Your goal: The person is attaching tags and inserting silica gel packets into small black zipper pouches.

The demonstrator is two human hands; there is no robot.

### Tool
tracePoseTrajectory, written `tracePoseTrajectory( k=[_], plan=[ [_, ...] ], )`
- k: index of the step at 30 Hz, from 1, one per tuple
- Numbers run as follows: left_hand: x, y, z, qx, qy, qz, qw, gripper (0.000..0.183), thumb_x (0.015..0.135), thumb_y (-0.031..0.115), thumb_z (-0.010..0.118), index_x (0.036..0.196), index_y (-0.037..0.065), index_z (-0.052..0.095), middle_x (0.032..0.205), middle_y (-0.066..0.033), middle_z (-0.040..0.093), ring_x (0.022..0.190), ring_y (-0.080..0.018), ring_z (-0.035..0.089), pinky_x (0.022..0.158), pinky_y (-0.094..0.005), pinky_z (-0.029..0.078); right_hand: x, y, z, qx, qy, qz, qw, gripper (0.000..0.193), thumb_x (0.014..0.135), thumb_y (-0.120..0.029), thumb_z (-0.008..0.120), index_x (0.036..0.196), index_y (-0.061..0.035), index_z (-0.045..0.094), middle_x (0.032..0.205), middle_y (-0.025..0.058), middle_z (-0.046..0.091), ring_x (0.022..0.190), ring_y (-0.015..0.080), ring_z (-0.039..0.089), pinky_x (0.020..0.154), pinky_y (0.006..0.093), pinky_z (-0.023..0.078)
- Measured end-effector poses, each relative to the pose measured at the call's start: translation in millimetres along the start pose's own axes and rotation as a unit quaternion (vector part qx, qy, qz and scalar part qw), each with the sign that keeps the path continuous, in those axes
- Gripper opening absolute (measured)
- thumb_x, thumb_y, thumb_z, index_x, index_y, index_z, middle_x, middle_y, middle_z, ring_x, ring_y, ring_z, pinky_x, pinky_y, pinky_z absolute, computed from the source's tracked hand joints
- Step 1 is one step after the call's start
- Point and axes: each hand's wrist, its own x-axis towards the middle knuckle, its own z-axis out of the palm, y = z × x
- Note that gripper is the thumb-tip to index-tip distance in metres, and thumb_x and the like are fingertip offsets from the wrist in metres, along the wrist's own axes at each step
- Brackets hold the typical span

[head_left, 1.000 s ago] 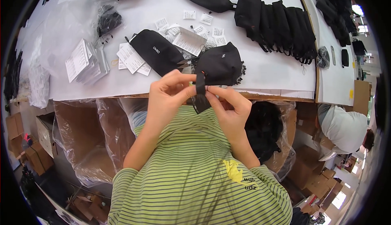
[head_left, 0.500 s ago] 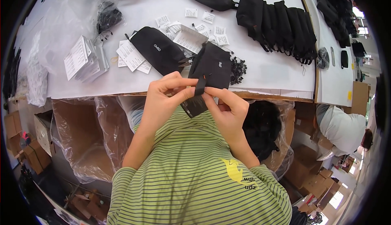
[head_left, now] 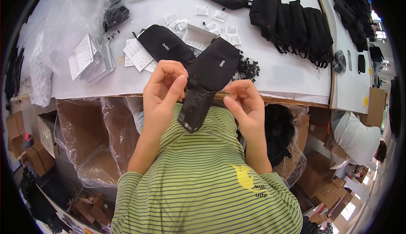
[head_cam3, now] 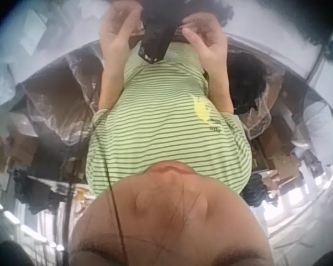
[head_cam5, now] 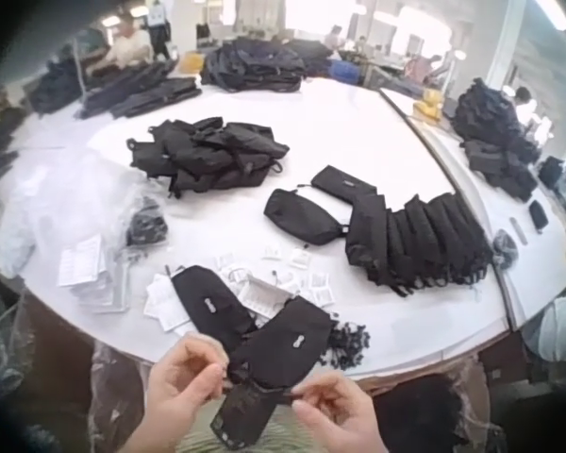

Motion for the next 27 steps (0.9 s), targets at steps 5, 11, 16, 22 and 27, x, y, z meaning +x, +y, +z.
tracePoseTrajectory(
  k=[5, 11, 16, 22, 27],
  plan=[
    [-4, 6, 1, -0.161, -0.064, -0.079, 0.982, 0.005, 0.089, 0.005, 0.057, 0.093, 0.003, 0.054, 0.080, 0.0016, 0.052, 0.062, -0.0012, 0.042, 0.056, -0.0165, 0.032, 0, 3, -1, 0.218, -0.054, -0.026, 0.974, 0.016, 0.084, 0.000, 0.062, 0.098, -0.0010, 0.055, 0.080, 0.0006, 0.058, 0.065, 0.0036, 0.048, 0.061, 0.0168, 0.036],
    [-4, 15, 0, 0.001, -0.043, -0.111, 0.993, 0.008, 0.080, 0.006, 0.069, 0.087, 0.001, 0.066, 0.057, 0.0120, 0.036, 0.053, 0.0032, 0.028, 0.049, -0.0163, 0.018, 2, -8, 13, -0.133, -0.067, -0.038, 0.988, 0.014, 0.079, -0.004, 0.067, 0.091, -0.0058, 0.060, 0.078, -0.0006, 0.061, 0.061, 0.0054, 0.049, 0.055, 0.0219, 0.037],
    [-4, 14, -6, -0.005, -0.025, -0.092, 0.995, 0.010, 0.079, 0.006, 0.070, 0.087, 0.001, 0.068, 0.055, 0.0106, 0.040, 0.051, 0.0032, 0.032, 0.046, -0.0155, 0.020, 5, 13, 34, -0.323, -0.103, -0.161, 0.927, 0.022, 0.070, -0.019, 0.075, 0.085, -0.0106, 0.061, 0.068, 0.0004, 0.049, 0.065, 0.0159, 0.051, 0.053, 0.0303, 0.041],
    [-7, 17, -8, -0.061, -0.056, -0.097, 0.992, 0.013, 0.083, 0.009, 0.069, 0.090, -0.002, 0.065, 0.066, 0.0010, 0.060, 0.058, -0.0020, 0.053, 0.051, -0.0148, 0.037, 9, 24, 44, -0.363, -0.089, -0.254, 0.892, 0.018, 0.071, -0.016, 0.073, 0.082, -0.0106, 0.060, 0.067, 0.0017, 0.050, 0.063, 0.0190, 0.052, 0.055, 0.0288, 0.043],
    [-11, 9, 1, -0.028, -0.043, -0.090, 0.995, 0.014, 0.086, 0.011, 0.066, 0.092, -0.001, 0.062, 0.075, -0.0014, 0.063, 0.064, -0.0029, 0.055, 0.056, -0.0161, 0.040, 10, 15, 35, -0.065, -0.076, -0.047, 0.994, 0.012, 0.081, -0.012, 0.068, 0.081, -0.0061, 0.057, 0.072, 0.0027, 0.060, 0.055, 0.0123, 0.048, 0.052, 0.0257, 0.040]
  ],
)
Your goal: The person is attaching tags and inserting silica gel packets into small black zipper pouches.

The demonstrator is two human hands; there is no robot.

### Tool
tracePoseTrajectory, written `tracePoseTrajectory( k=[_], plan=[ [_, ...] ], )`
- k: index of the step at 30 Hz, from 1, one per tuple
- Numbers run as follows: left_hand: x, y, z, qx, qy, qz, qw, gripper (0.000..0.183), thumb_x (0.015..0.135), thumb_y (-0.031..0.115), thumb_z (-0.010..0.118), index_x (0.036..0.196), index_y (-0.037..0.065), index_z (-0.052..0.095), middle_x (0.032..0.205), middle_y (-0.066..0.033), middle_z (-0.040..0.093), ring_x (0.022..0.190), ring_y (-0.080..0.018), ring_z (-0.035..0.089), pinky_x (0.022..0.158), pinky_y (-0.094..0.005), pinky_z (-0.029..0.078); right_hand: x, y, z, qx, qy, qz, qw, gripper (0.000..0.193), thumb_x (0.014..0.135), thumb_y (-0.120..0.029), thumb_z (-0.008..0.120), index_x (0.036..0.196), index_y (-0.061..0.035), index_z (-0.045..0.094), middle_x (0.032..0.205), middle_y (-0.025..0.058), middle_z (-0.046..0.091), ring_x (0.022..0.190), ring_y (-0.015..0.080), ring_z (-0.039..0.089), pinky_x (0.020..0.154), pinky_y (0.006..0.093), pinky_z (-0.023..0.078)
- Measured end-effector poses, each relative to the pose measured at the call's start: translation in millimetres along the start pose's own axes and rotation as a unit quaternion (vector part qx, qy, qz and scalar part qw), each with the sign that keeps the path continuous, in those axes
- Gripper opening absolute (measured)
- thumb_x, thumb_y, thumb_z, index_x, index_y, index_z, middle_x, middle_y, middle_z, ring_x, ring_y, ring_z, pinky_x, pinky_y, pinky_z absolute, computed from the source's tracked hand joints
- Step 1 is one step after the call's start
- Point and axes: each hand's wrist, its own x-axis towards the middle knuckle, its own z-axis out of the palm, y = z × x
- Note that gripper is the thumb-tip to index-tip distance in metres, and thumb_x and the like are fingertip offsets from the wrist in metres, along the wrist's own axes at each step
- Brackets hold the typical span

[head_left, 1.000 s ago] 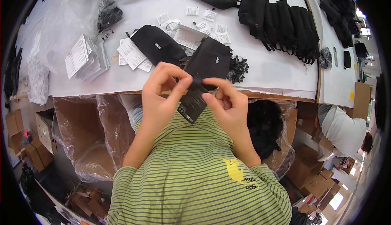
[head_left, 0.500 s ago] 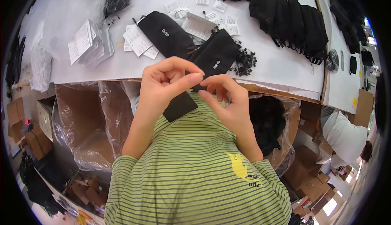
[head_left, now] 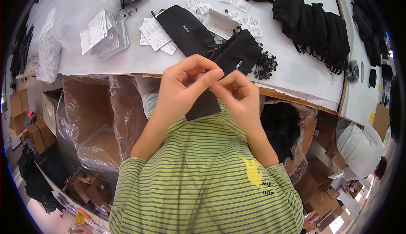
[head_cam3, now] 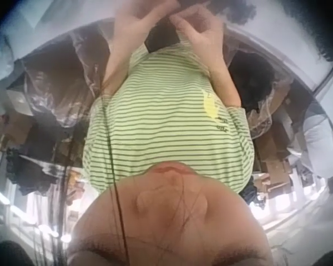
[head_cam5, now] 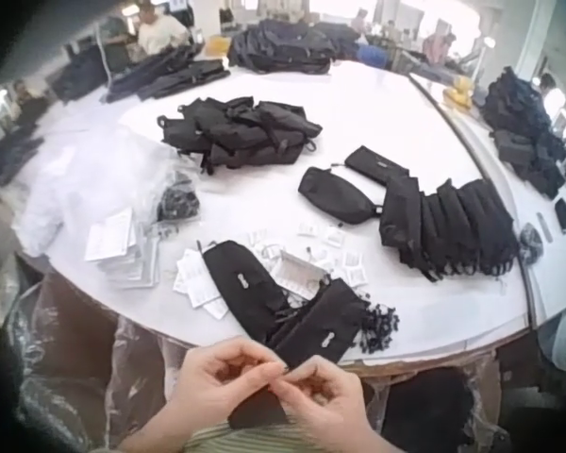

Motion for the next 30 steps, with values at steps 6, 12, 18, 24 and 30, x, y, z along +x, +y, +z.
tracePoseTrajectory(
  k=[6, 12, 18, 24, 30],
  plan=[
    [0, -9, 9, 0.090, 0.028, -0.013, 0.995, 0.012, 0.088, 0.013, 0.061, 0.094, 0.002, 0.062, 0.076, 0.0009, 0.064, 0.066, -0.0027, 0.056, 0.059, -0.0167, 0.042, 4, 5, -8, 0.294, 0.093, 0.105, 0.946, 0.012, 0.090, -0.010, 0.057, 0.080, -0.0036, 0.054, 0.075, 0.0050, 0.062, 0.048, 0.0031, 0.039, 0.049, 0.0176, 0.030],
    [3, -15, 11, 0.141, 0.019, -0.003, 0.990, 0.014, 0.086, 0.014, 0.064, 0.093, 0.002, 0.064, 0.072, 0.0001, 0.063, 0.062, -0.0041, 0.056, 0.056, -0.0178, 0.042, 5, 6, -3, 0.298, 0.151, 0.109, 0.936, 0.010, 0.088, -0.011, 0.063, 0.081, -0.0040, 0.061, 0.077, 0.0002, 0.062, 0.060, 0.0004, 0.046, 0.052, 0.0155, 0.033],
    [4, -15, 12, 0.160, 0.033, 0.006, 0.987, 0.014, 0.085, 0.014, 0.065, 0.091, 0.002, 0.065, 0.069, -0.0008, 0.062, 0.060, -0.0047, 0.056, 0.054, -0.0182, 0.041, 7, 4, -4, 0.305, 0.134, 0.070, 0.940, 0.009, 0.086, -0.008, 0.065, 0.081, -0.0027, 0.061, 0.076, -0.0019, 0.059, 0.068, 0.0033, 0.052, 0.063, 0.0165, 0.040],
    [3, -13, 8, 0.242, 0.020, 0.034, 0.969, 0.013, 0.084, 0.012, 0.065, 0.091, 0.001, 0.065, 0.067, -0.0014, 0.062, 0.060, -0.0052, 0.056, 0.054, -0.0195, 0.042, 7, 9, -14, 0.111, 0.121, 0.018, 0.986, 0.010, 0.083, -0.006, 0.069, 0.078, -0.0016, 0.061, 0.072, -0.0043, 0.053, 0.063, 0.0007, 0.045, 0.056, 0.0160, 0.033],
    [6, -14, 7, 0.220, -0.005, 0.044, 0.974, 0.012, 0.083, 0.011, 0.066, 0.088, 0.001, 0.064, 0.070, -0.0012, 0.063, 0.059, -0.0074, 0.056, 0.056, -0.0211, 0.044, 6, 4, -21, 0.172, 0.062, 0.037, 0.982, 0.010, 0.082, -0.005, 0.069, 0.077, -0.0010, 0.061, 0.072, -0.0040, 0.052, 0.063, 0.0010, 0.044, 0.056, 0.0165, 0.033]
  ],
)
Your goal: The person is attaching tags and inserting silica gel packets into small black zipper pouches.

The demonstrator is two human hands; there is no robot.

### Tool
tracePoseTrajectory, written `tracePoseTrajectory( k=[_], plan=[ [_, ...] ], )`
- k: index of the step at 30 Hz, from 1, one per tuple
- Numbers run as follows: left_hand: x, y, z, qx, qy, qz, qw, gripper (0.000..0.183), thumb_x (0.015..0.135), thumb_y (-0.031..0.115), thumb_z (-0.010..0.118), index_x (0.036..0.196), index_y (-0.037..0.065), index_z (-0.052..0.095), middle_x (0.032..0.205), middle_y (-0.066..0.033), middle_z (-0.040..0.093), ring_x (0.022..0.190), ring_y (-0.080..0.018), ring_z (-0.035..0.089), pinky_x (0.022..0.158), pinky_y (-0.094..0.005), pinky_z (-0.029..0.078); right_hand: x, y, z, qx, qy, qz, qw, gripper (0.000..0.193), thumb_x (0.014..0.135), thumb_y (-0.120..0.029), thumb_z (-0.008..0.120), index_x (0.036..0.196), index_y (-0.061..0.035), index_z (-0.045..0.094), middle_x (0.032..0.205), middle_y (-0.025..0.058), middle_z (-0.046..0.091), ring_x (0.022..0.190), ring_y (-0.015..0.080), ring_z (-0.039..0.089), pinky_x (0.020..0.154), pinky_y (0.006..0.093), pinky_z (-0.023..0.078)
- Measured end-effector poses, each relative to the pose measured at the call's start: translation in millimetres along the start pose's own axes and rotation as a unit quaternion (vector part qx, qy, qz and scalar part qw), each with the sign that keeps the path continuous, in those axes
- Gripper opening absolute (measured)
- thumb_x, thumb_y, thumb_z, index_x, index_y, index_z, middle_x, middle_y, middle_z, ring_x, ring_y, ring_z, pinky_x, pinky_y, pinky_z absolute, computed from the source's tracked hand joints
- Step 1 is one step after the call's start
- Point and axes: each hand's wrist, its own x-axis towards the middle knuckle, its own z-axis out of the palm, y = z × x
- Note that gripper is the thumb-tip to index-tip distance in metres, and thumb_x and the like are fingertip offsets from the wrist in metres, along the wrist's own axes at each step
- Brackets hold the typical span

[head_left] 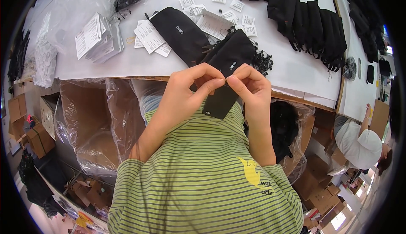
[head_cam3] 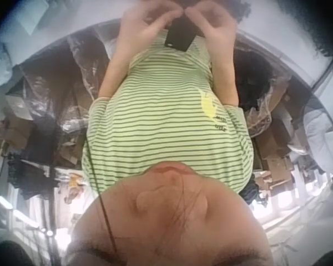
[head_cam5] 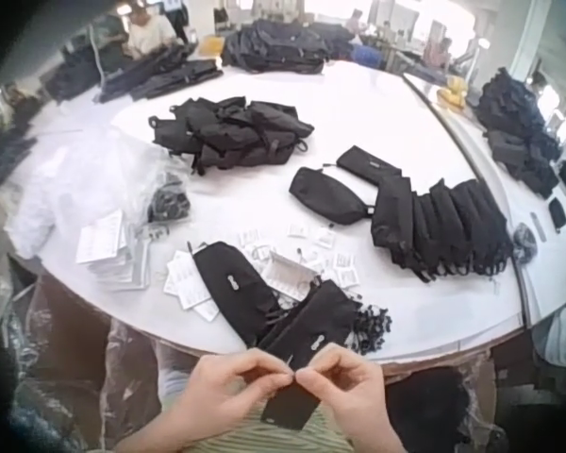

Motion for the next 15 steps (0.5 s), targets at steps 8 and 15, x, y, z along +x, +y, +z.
tracePoseTrajectory(
  k=[8, 15],
  plan=[
    [6.4, -12.6, -3.0, -0.130, -0.046, -0.028, 0.990, 0.024, 0.081, 0.009, 0.070, 0.094, 0.003, 0.052, 0.063, 0.0011, 0.054, 0.057, -0.0036, 0.051, 0.053, -0.0187, 0.039, -5.1, -3.8, -2.4, 0.089, -0.029, 0.040, 0.995, 0.010, 0.083, -0.003, 0.068, 0.077, -0.0009, 0.060, 0.075, -0.0021, 0.055, 0.068, 0.0033, 0.050, 0.063, 0.0180, 0.039],
    [3.4, -4.3, -0.4, -0.165, -0.072, -0.073, 0.981, 0.015, 0.082, 0.009, 0.068, 0.088, 0.002, 0.055, 0.063, 0.0016, 0.054, 0.056, -0.0033, 0.050, 0.052, -0.0193, 0.039, -3.5, -2.8, -7.0, 0.125, -0.064, 0.065, 0.988, 0.010, 0.084, -0.006, 0.067, 0.078, -0.0018, 0.060, 0.077, -0.0011, 0.058, 0.070, 0.0032, 0.051, 0.063, 0.0172, 0.039]
  ],
)
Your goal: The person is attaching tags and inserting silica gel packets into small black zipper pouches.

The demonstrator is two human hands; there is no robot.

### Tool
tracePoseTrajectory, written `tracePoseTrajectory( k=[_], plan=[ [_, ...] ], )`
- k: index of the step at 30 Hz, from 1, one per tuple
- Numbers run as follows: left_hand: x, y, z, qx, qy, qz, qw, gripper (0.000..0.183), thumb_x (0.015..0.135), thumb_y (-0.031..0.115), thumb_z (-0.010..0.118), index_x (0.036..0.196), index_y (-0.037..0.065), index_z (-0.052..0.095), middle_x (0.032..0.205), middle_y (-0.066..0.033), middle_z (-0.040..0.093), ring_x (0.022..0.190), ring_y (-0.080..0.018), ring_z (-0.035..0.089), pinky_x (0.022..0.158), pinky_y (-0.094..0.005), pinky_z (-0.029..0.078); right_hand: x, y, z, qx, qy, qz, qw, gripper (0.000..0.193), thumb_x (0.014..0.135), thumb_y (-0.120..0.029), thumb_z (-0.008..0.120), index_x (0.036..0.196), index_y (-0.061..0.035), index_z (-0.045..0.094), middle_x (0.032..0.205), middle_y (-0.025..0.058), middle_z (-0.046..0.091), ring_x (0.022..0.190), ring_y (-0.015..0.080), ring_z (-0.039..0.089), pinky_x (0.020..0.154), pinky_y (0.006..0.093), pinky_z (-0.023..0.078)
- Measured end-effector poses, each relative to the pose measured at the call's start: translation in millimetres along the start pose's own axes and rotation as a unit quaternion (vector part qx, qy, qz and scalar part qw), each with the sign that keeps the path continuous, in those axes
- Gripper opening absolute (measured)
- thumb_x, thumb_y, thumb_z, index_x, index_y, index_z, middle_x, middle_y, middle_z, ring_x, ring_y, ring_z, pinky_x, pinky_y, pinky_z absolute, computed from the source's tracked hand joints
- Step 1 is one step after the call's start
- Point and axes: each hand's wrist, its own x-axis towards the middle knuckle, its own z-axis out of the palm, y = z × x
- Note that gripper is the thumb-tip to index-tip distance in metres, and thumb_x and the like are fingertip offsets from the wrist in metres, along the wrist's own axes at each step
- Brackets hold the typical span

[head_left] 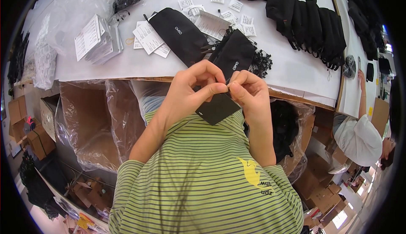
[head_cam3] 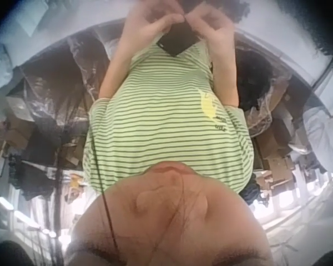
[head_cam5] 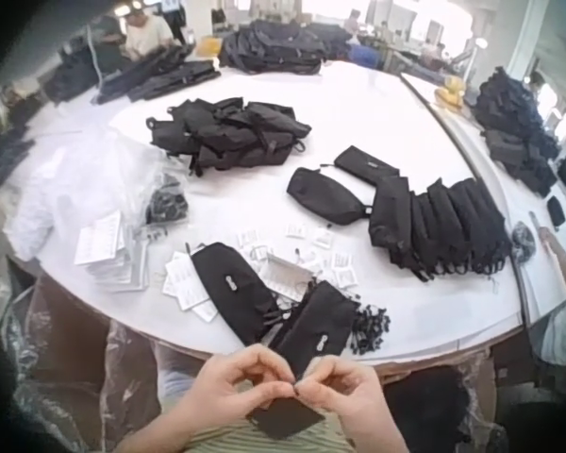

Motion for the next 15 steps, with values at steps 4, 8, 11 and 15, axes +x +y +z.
tracePoseTrajectory(
  k=[4, 8, 11, 15],
  plan=[
    [-5, 1, 16, 0.185, -0.069, 0.110, 0.974, 0.010, 0.082, 0.010, 0.067, 0.087, 0.003, 0.062, 0.069, -0.0030, 0.060, 0.058, -0.0102, 0.055, 0.054, -0.0241, 0.044, 16, -7, -16, -0.225, 0.093, -0.044, 0.969, 0.015, 0.084, -0.015, 0.066, 0.082, -0.0034, 0.057, 0.073, -0.0022, 0.053, 0.061, 0.0031, 0.041, 0.055, 0.0192, 0.032],
    [-9, -17, 42, 0.255, -0.158, 0.200, 0.933, 0.011, 0.082, 0.015, 0.067, 0.086, 0.006, 0.062, 0.073, -0.0052, 0.062, 0.065, -0.0195, 0.060, 0.058, -0.0302, 0.047, 26, 6, -23, -0.624, 0.138, -0.077, 0.765, 0.038, 0.073, -0.031, 0.075, 0.080, -0.0048, 0.049, 0.073, 0.0057, 0.048, 0.068, 0.0214, 0.049, 0.060, 0.0334, 0.040],
    [-13, -20, 50, 0.283, -0.224, 0.174, 0.916, 0.013, 0.084, 0.018, 0.062, 0.082, 0.006, 0.056, 0.068, -0.0092, 0.058, 0.068, -0.0267, 0.060, 0.060, -0.0383, 0.047, 26, 17, -27, -0.671, 0.116, -0.105, 0.725, 0.035, 0.073, -0.028, 0.074, 0.080, -0.0035, 0.050, 0.070, 0.0068, 0.050, 0.064, 0.0204, 0.048, 0.060, 0.0313, 0.042],
    [-11, -16, 46, 0.246, -0.267, 0.149, 0.920, 0.012, 0.083, 0.014, 0.061, 0.086, 0.004, 0.056, 0.084, -0.0118, 0.059, 0.080, -0.0279, 0.059, 0.067, -0.0375, 0.047, 16, 10, -34, -0.628, 0.126, 0.028, 0.767, 0.022, 0.074, -0.018, 0.071, 0.079, -0.0019, 0.056, 0.065, 0.0070, 0.057, 0.056, 0.0169, 0.051, 0.056, 0.0299, 0.044]
  ],
)
